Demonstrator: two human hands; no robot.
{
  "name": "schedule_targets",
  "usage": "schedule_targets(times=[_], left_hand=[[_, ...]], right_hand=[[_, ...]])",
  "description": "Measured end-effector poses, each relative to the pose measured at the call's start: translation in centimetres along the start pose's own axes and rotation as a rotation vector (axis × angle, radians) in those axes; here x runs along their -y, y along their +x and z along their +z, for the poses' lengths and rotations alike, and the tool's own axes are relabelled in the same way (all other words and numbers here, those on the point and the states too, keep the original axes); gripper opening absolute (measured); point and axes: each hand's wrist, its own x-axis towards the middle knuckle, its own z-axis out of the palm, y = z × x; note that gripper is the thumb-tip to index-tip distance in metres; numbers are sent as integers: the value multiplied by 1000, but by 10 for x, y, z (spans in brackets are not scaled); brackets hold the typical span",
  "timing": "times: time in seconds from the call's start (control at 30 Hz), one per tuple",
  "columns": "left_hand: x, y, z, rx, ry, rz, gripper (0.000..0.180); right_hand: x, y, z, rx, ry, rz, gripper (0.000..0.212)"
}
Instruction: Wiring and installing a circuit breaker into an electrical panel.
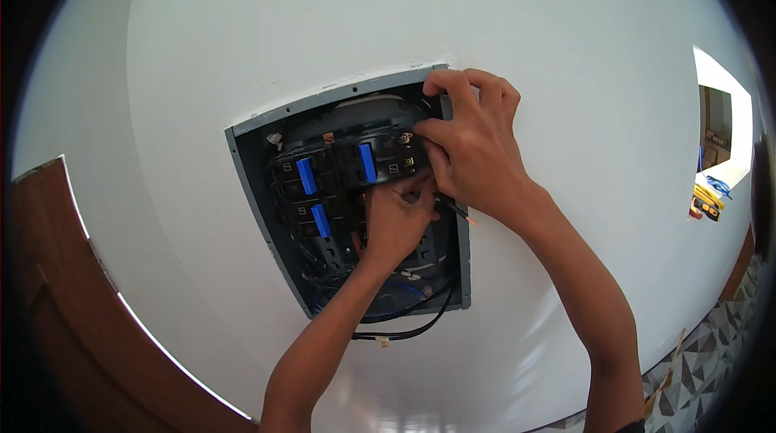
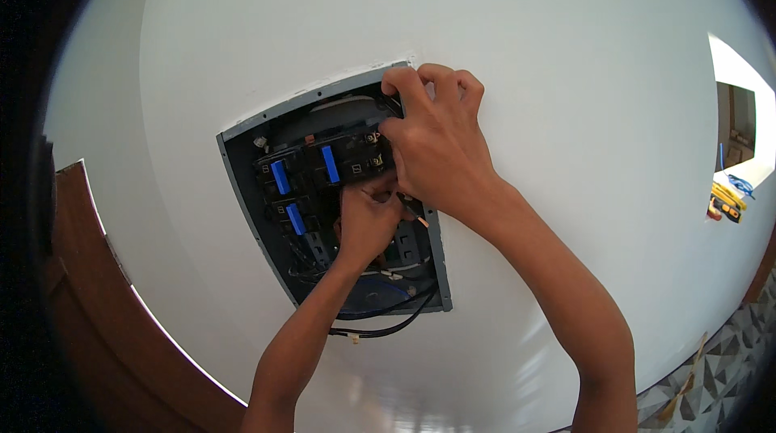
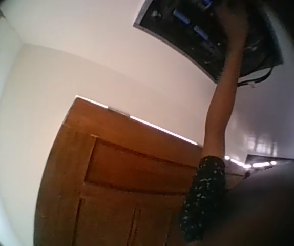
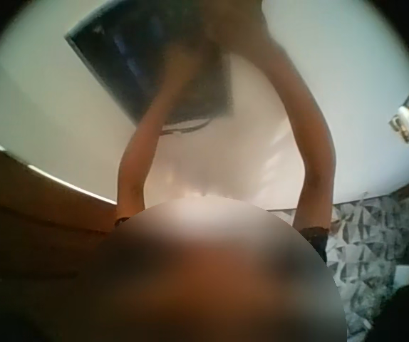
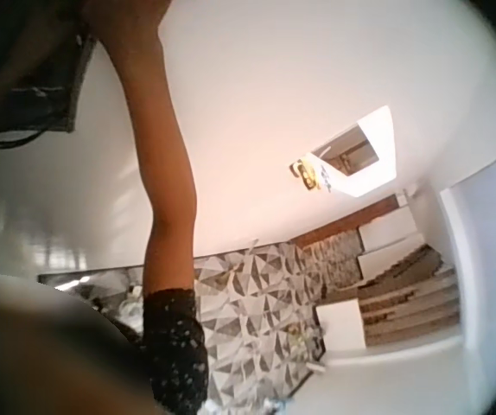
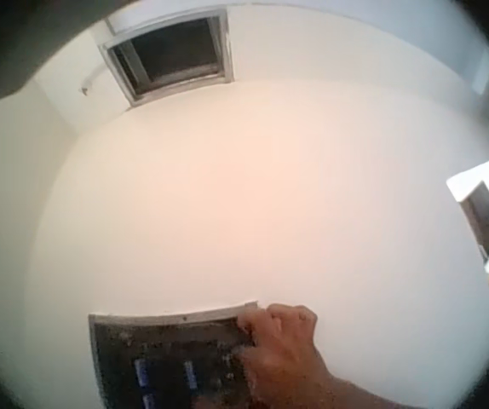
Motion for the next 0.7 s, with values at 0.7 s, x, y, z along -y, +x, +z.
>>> schedule_targets(times=[0.7], left_hand=[[2, 0, -2, 45, -105, -62, 27]], right_hand=[[-15, 8, -38, 17, 138, 96, 25]])
